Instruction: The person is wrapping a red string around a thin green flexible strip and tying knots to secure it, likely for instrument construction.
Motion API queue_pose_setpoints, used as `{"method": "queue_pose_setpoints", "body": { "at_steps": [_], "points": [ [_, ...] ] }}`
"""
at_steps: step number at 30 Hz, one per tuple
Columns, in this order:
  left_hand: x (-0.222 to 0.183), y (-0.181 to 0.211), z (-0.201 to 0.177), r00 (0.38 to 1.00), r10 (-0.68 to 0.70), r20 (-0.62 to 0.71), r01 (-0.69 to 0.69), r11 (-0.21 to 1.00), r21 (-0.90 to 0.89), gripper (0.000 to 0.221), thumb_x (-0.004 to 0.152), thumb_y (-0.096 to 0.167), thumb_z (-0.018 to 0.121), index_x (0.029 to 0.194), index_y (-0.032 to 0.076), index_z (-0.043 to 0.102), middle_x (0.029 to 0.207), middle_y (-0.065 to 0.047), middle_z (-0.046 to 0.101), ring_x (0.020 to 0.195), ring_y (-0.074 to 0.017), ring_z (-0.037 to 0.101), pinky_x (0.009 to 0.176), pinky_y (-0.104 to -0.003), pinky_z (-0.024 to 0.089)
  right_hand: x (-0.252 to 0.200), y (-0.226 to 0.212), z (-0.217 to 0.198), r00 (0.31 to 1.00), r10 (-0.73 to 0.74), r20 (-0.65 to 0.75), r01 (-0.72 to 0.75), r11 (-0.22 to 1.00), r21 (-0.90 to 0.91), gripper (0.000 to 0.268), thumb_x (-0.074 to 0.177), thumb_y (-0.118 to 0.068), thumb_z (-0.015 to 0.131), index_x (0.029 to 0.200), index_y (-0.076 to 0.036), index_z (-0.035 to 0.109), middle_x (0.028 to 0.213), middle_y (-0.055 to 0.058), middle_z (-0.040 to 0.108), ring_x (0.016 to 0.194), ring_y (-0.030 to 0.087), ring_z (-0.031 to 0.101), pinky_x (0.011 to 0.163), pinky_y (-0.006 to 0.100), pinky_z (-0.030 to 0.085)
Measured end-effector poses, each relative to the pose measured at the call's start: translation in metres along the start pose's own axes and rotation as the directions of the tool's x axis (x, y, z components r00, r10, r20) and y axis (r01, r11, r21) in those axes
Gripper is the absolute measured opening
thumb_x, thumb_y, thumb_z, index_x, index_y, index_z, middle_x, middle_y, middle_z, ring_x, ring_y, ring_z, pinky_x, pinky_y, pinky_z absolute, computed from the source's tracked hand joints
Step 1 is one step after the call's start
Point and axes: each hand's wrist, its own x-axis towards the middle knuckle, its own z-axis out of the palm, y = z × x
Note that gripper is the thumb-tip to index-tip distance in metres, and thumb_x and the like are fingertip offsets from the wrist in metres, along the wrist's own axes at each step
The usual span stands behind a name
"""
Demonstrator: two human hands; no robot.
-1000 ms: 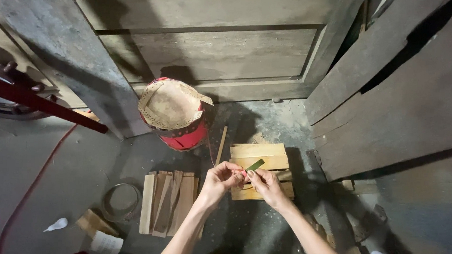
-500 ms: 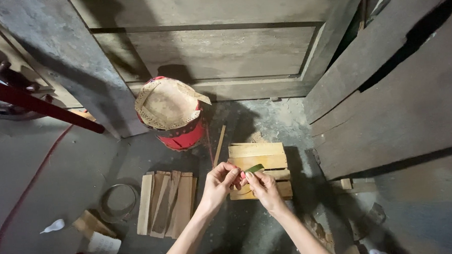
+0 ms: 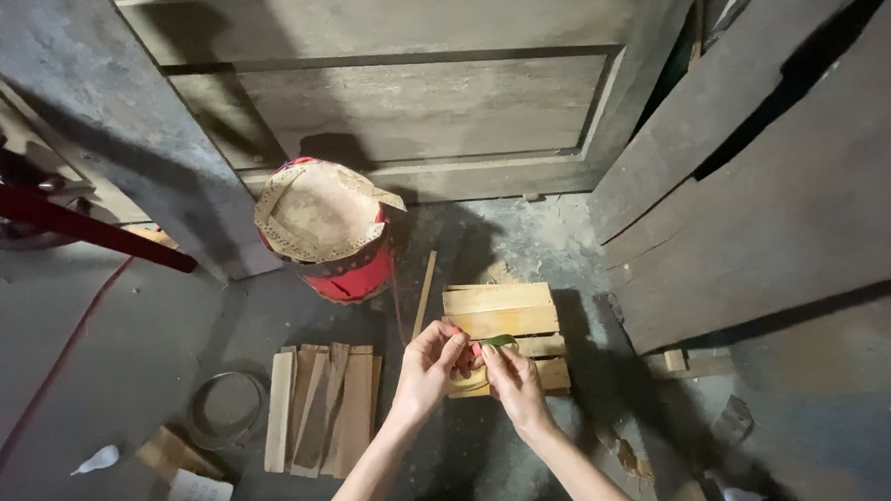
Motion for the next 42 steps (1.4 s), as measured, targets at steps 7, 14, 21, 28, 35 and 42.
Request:
{"method": "queue_pose_setpoints", "body": {
  "at_steps": [7, 14, 21, 28, 35, 42],
  "points": [
    [-0.009, 0.010, 0.015, 0.997, 0.082, -0.004, -0.078, 0.967, 0.242, 0.008, 0.100, 0.006, 0.063, 0.098, -0.001, 0.066, 0.078, -0.007, 0.070, 0.066, -0.0118, 0.063, 0.062, -0.025, 0.055, -0.002, -0.018, -0.009, 0.962, 0.264, 0.074, -0.270, 0.959, 0.086, 0.033, 0.104, -0.029, 0.058, 0.089, -0.004, 0.074, 0.057, -0.003, 0.045, 0.046, 0.006, 0.033, 0.041, 0.024, 0.026],
    [-0.009, 0.008, 0.025, 0.994, 0.094, -0.046, -0.074, 0.939, 0.336, 0.007, 0.098, 0.006, 0.063, 0.095, 0.001, 0.066, 0.075, -0.004, 0.068, 0.066, -0.0102, 0.063, 0.061, -0.024, 0.052, 0.003, -0.024, -0.020, 0.909, 0.398, 0.125, -0.416, 0.885, 0.208, 0.038, 0.104, -0.030, 0.061, 0.083, -0.002, 0.074, 0.053, -0.002, 0.041, 0.042, 0.006, 0.029, 0.038, 0.023, 0.022],
    [-0.005, -0.005, 0.023, 0.999, 0.042, -0.028, -0.032, 0.955, 0.296, 0.007, 0.100, 0.006, 0.061, 0.097, 0.000, 0.064, 0.078, -0.007, 0.070, 0.070, -0.0128, 0.069, 0.065, -0.026, 0.057, 0.003, -0.010, -0.024, 0.896, 0.438, 0.077, -0.443, 0.867, 0.230, 0.035, 0.103, -0.030, 0.062, 0.082, -0.004, 0.072, 0.052, -0.002, 0.042, 0.039, 0.006, 0.027, 0.035, 0.023, 0.021],
    [0.007, -0.023, 0.008, 0.999, -0.022, -0.036, 0.024, 0.998, 0.055, 0.010, 0.100, 0.008, 0.067, 0.094, -0.001, 0.067, 0.077, -0.008, 0.069, 0.065, -0.0113, 0.061, 0.061, -0.024, 0.051, -0.008, -0.007, -0.012, 0.949, 0.315, -0.032, -0.307, 0.940, 0.152, 0.031, 0.103, -0.030, 0.064, 0.085, -0.006, 0.070, 0.055, -0.003, 0.042, 0.045, 0.005, 0.028, 0.040, 0.022, 0.018],
    [0.012, -0.032, -0.009, 0.996, -0.019, 0.082, 0.023, 0.999, -0.041, 0.010, 0.100, 0.010, 0.066, 0.096, 0.001, 0.067, 0.084, -0.007, 0.069, 0.070, -0.0108, 0.058, 0.066, -0.025, 0.047, -0.010, -0.004, -0.007, 0.991, 0.128, -0.043, -0.124, 0.988, 0.093, 0.027, 0.102, -0.024, 0.063, 0.091, -0.003, 0.076, 0.061, -0.002, 0.050, 0.049, 0.005, 0.034, 0.041, 0.022, 0.023],
    [0.004, -0.008, -0.005, 0.992, -0.059, 0.113, 0.062, 0.998, -0.026, 0.014, 0.098, 0.010, 0.067, 0.105, -0.002, 0.068, 0.087, -0.012, 0.072, 0.078, -0.0158, 0.067, 0.074, -0.028, 0.054, -0.012, -0.007, -0.007, 0.985, 0.168, -0.036, -0.164, 0.983, 0.081, 0.031, 0.103, -0.026, 0.063, 0.079, -0.008, 0.066, 0.058, -0.003, 0.044, 0.047, 0.006, 0.032, 0.042, 0.024, 0.024]
  ]
}}
